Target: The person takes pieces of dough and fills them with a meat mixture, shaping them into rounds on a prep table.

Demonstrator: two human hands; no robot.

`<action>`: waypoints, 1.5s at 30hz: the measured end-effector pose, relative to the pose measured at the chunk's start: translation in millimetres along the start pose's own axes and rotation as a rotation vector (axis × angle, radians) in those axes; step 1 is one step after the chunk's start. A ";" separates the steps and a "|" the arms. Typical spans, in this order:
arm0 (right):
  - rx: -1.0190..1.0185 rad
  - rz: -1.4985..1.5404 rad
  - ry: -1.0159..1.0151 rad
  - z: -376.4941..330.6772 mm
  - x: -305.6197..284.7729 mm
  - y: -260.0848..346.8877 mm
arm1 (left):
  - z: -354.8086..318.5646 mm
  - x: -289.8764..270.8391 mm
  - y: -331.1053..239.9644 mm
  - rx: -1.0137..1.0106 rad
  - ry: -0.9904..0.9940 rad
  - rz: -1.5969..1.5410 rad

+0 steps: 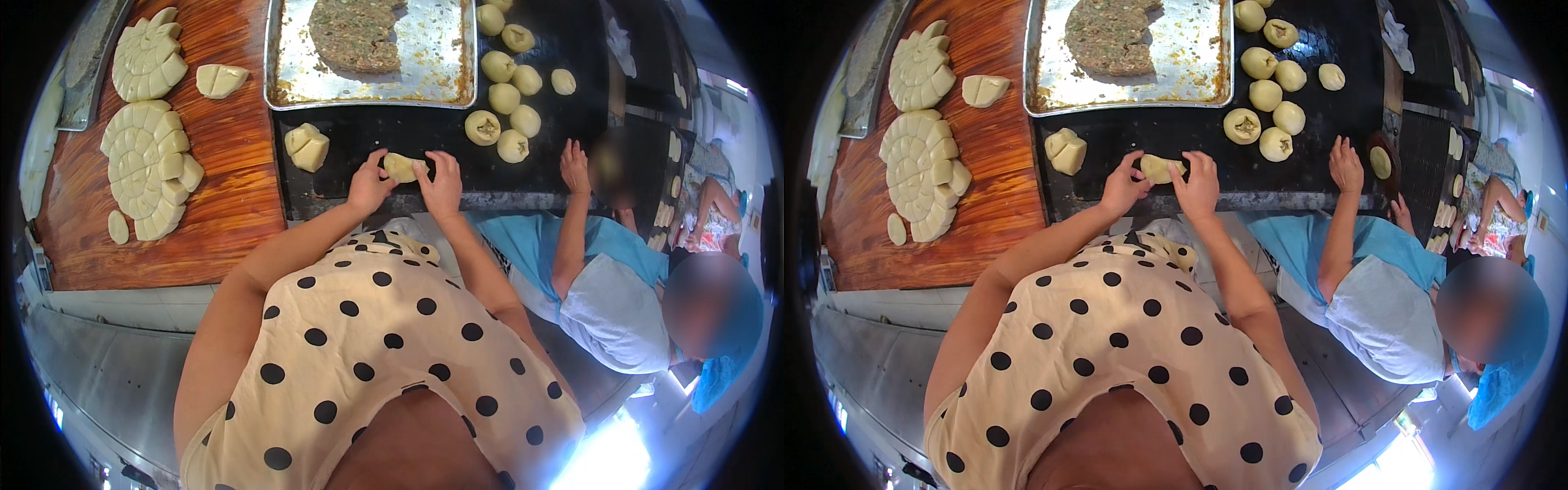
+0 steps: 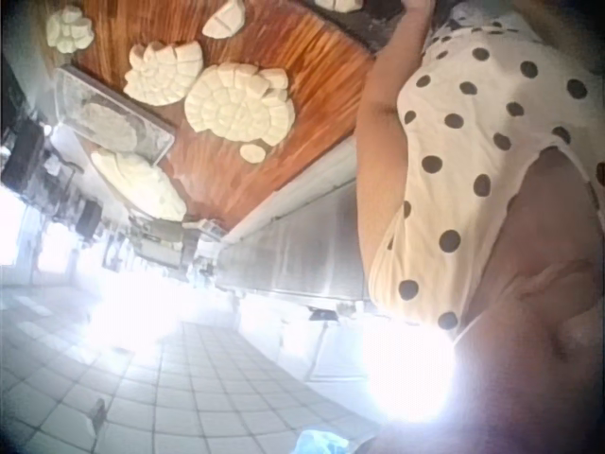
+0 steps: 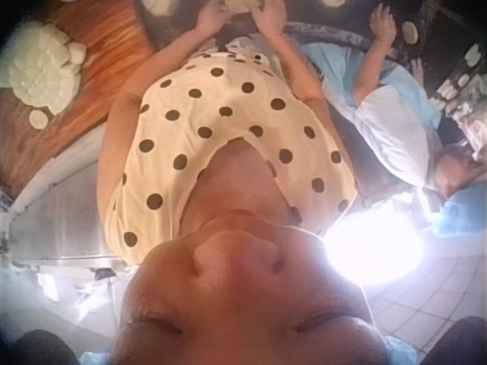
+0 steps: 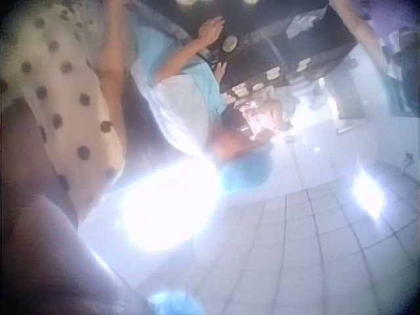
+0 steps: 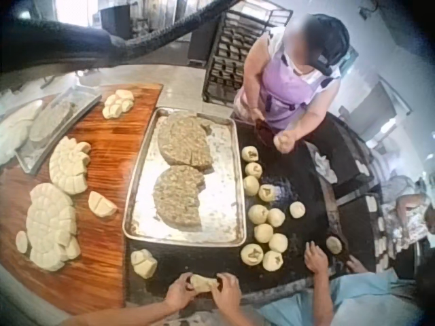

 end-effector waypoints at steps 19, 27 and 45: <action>0.065 -0.382 -0.208 41.3 62.8 40.8 | 23.8 -7.8 -3.1 0.036 0.020 -0.082; 0.088 -0.458 -0.218 54.3 70.0 32.6 | 5.6 -25.3 4.2 -0.268 0.094 -0.223; -0.161 -0.208 -0.184 21.9 54.4 29.7 | -62.4 -26.2 -73.2 0.892 0.154 0.665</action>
Point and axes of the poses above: each hand's wrist, its own z-axis towards the middle knuckle, its own x-axis out of the palm, y = z × x, the point moved 10 cm from there along z, towards the middle knuckle, and after that the axes turned 15 degrees about -y, right-handed, at the moved point
